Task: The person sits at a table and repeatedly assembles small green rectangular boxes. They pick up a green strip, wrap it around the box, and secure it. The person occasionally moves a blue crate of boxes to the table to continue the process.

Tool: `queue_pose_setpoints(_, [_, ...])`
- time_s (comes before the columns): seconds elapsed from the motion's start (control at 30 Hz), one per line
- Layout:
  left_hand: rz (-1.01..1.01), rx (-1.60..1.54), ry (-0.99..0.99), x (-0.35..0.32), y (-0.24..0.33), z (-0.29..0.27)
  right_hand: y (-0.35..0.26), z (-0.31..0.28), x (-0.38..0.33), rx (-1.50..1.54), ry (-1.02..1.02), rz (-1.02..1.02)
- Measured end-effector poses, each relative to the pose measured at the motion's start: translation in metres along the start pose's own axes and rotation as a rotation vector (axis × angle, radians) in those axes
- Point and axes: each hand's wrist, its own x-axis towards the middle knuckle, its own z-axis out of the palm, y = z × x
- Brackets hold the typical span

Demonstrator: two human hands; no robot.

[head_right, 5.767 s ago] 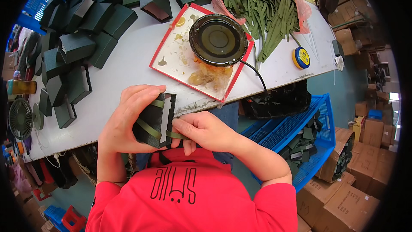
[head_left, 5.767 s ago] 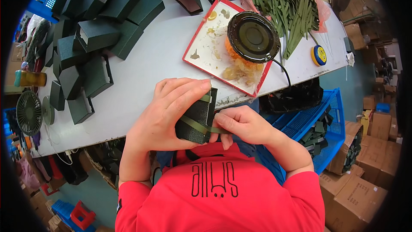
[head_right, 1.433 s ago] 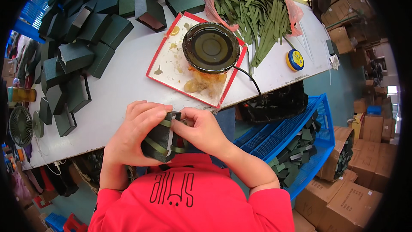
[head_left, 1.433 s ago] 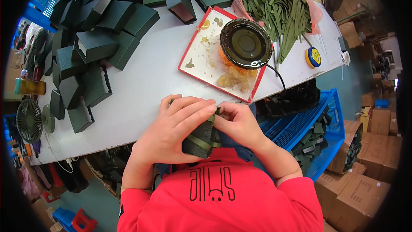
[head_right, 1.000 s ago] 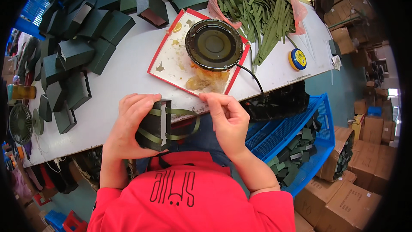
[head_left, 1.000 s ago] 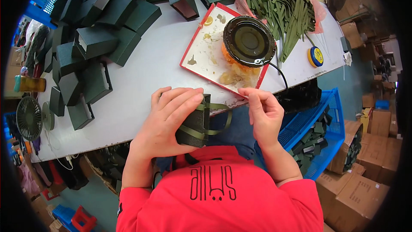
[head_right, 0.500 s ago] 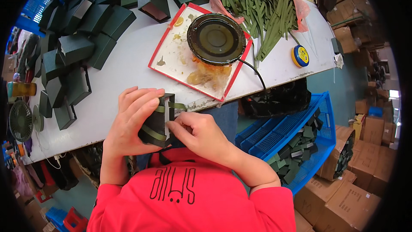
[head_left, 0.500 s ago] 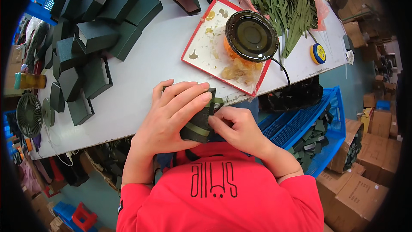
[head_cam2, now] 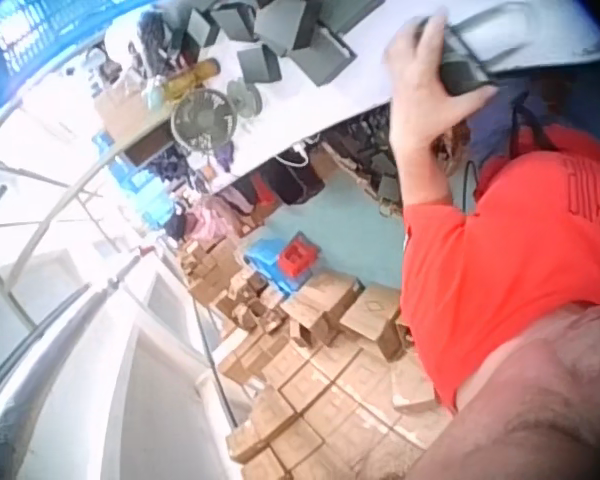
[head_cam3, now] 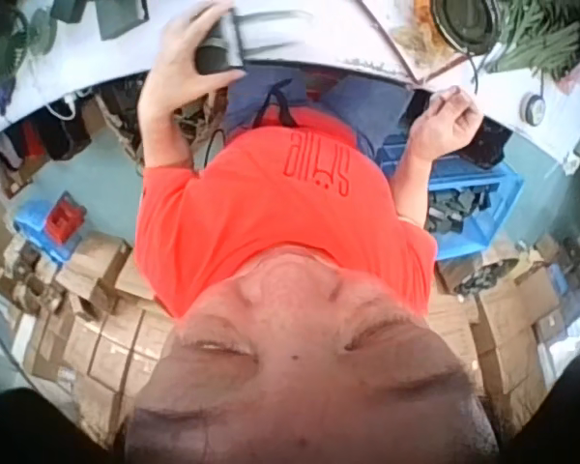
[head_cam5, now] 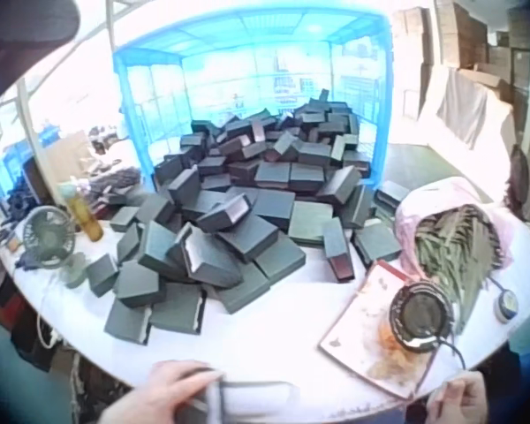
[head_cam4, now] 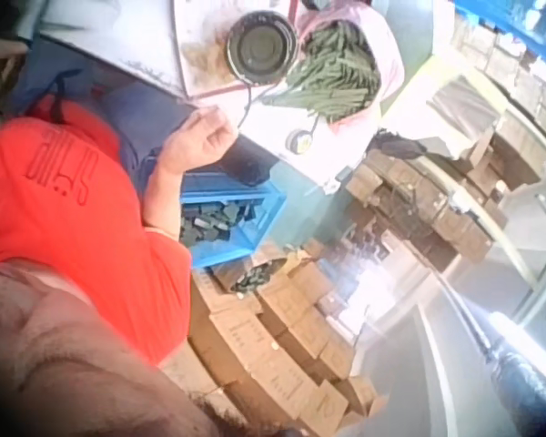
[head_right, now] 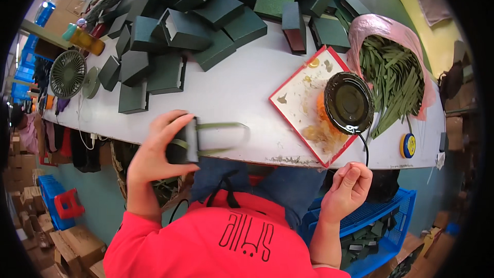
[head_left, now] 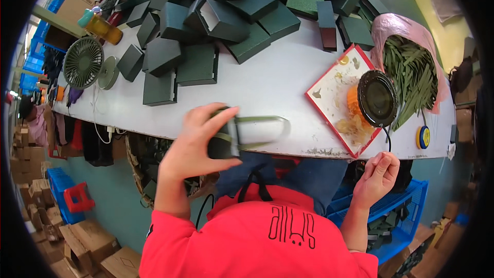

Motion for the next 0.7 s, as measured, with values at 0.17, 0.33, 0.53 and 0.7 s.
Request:
queue_pose_setpoints(0.17, [-0.448,0.279,0.019,-0.059,-0.024,-0.051,0.006,0.004,0.001,-0.028,-0.038,0.017])
queue_pose_setpoints(0.33, [-0.807,0.613,-0.082,-0.101,-0.054,-0.085,0.007,-0.007,0.007,0.004,0.082,0.028])
queue_pose_setpoints(0.53, [-0.621,0.518,0.158,-0.087,-0.097,-0.086,0.008,-0.029,0.034,-0.152,0.18,0.003])
queue_pose_setpoints(0.7, [-0.207,0.342,0.368,-0.033,-0.148,-0.041,0.022,-0.063,0.06,-0.567,0.138,-0.006])
